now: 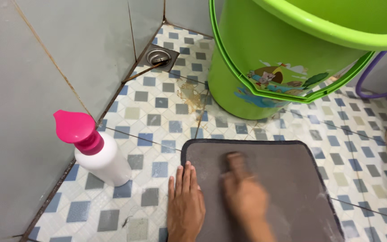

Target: The person scrubs a gray bath mat with a paw print design using a dark sponge. They scrub the top side thoroughly, then flip the mat over to scrub the underside.

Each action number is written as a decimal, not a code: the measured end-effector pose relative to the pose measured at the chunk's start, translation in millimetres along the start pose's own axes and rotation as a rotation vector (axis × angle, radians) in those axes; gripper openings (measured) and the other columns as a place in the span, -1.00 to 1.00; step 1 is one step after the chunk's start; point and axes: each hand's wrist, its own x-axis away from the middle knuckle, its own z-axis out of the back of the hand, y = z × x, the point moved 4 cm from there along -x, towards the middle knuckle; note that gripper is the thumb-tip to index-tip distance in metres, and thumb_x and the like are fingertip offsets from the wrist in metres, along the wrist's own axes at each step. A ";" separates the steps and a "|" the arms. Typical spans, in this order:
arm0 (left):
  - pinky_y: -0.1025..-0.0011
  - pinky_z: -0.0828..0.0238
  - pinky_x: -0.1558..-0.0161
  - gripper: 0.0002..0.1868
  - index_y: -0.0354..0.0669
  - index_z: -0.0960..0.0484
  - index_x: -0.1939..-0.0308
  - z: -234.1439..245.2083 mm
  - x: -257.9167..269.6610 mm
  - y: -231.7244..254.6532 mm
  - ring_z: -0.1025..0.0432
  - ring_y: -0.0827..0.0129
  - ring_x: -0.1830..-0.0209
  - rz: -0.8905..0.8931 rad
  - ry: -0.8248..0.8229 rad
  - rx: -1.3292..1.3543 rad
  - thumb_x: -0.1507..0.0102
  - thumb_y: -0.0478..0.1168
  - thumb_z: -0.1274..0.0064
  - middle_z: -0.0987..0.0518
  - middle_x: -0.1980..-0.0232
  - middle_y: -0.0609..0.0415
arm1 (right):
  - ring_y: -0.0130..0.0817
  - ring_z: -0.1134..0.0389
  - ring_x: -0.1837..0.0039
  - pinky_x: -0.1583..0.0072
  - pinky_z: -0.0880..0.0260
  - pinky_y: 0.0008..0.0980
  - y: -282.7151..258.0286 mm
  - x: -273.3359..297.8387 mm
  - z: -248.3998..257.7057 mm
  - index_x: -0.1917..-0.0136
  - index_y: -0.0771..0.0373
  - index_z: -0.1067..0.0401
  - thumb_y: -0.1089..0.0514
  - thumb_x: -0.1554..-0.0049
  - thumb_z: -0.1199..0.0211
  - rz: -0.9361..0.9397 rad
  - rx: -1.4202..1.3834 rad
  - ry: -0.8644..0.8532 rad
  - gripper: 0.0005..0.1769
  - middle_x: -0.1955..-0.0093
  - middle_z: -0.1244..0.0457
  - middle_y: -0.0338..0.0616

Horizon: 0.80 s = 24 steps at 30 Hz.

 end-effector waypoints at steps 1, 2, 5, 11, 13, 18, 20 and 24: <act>0.05 0.21 -0.48 -0.38 -0.39 -0.21 -0.43 1.9 1.6 -1.7 0.05 0.09 -0.59 -0.006 0.008 0.012 -0.32 -0.16 0.22 -0.15 -0.56 -0.14 | 0.15 -0.45 -0.09 -0.15 -0.47 0.05 -18.7 18.7 -6.8 -0.54 -0.60 0.00 -0.39 -0.16 0.03 0.130 0.039 -0.039 -0.32 -0.18 -0.31 0.12; 0.05 0.20 -0.47 -0.38 -0.39 -0.22 -0.42 2.7 4.0 -0.5 0.05 0.08 -0.59 -0.012 0.017 0.023 -0.31 -0.16 0.21 -0.15 -0.56 -0.15 | 0.17 -0.44 -0.10 -0.16 -0.47 0.03 -16.6 21.6 -2.4 -0.54 -0.58 0.00 -0.39 -0.15 0.01 0.183 0.009 -0.066 -0.30 -0.21 -0.30 0.14; 0.08 0.18 -0.48 -0.41 -0.38 -0.22 -0.44 6.5 12.3 0.0 0.02 0.09 -0.59 0.001 0.016 0.094 -0.36 -0.16 0.23 -0.17 -0.57 -0.11 | 0.18 -0.40 -0.17 -0.18 -0.44 0.03 14.2 16.9 -3.1 -0.57 -0.59 0.02 -0.40 -0.14 -0.03 0.287 -0.018 -0.145 -0.25 -0.31 -0.26 0.13; 0.01 0.29 -0.45 -0.30 -0.37 -0.09 -0.46 4.1 53.2 5.1 0.18 0.02 -0.64 -0.022 -0.237 0.106 -0.31 -0.09 0.16 0.00 -0.65 -0.10 | 0.33 -0.39 -0.21 -0.21 -0.41 0.12 169.8 -27.2 33.8 -0.63 -0.40 0.01 -0.38 -0.21 0.04 -0.174 -0.182 0.096 -0.25 -0.18 -0.36 0.32; 0.00 0.30 -0.44 -0.30 -0.37 -0.08 -0.46 1.2 65.3 10.4 0.20 -0.01 -0.65 -0.038 -0.170 0.072 -0.32 -0.09 0.15 0.01 -0.61 -0.12 | 0.35 -0.41 -0.16 -0.16 -0.43 0.14 164.7 -25.0 26.3 -0.69 -0.40 0.08 -0.42 -0.22 0.03 -0.370 -0.069 0.068 -0.18 -0.12 -0.36 0.42; -0.02 0.31 -0.46 -0.30 -0.40 -0.08 -0.46 -9.2 74.4 10.2 0.22 -0.02 -0.62 -0.083 -0.118 0.012 -0.32 -0.10 0.14 0.01 -0.60 -0.17 | 0.22 -0.45 -0.01 -0.08 -0.48 0.06 9.5 66.0 -30.0 -0.42 -0.19 -0.24 -0.43 -0.13 -0.10 0.088 -0.060 0.099 -0.33 -0.06 -0.35 0.27; -0.02 0.30 -0.48 -0.34 -0.40 -0.08 -0.46 -10.9 80.7 2.4 0.23 -0.04 -0.64 -0.132 -0.174 -0.049 -0.35 -0.15 0.16 0.02 -0.61 -0.22 | 0.20 -0.43 -0.02 -0.06 -0.46 0.05 -5.7 93.9 -18.6 -0.55 -0.48 -0.16 -0.32 -0.10 -0.13 0.224 -0.144 -0.011 -0.26 -0.13 -0.32 0.23; -0.17 0.35 -0.42 -0.29 -0.32 -0.17 -0.45 -6.0 106.7 -1.2 0.15 0.11 -0.64 -0.301 -0.202 0.080 -0.30 -0.03 0.08 -0.02 -0.58 -0.12 | 0.09 -0.44 -0.14 -0.16 -0.45 0.04 77.4 66.6 19.6 -0.46 -0.57 -0.17 -0.32 -0.09 -0.17 0.104 -0.083 0.015 -0.34 -0.09 -0.39 0.04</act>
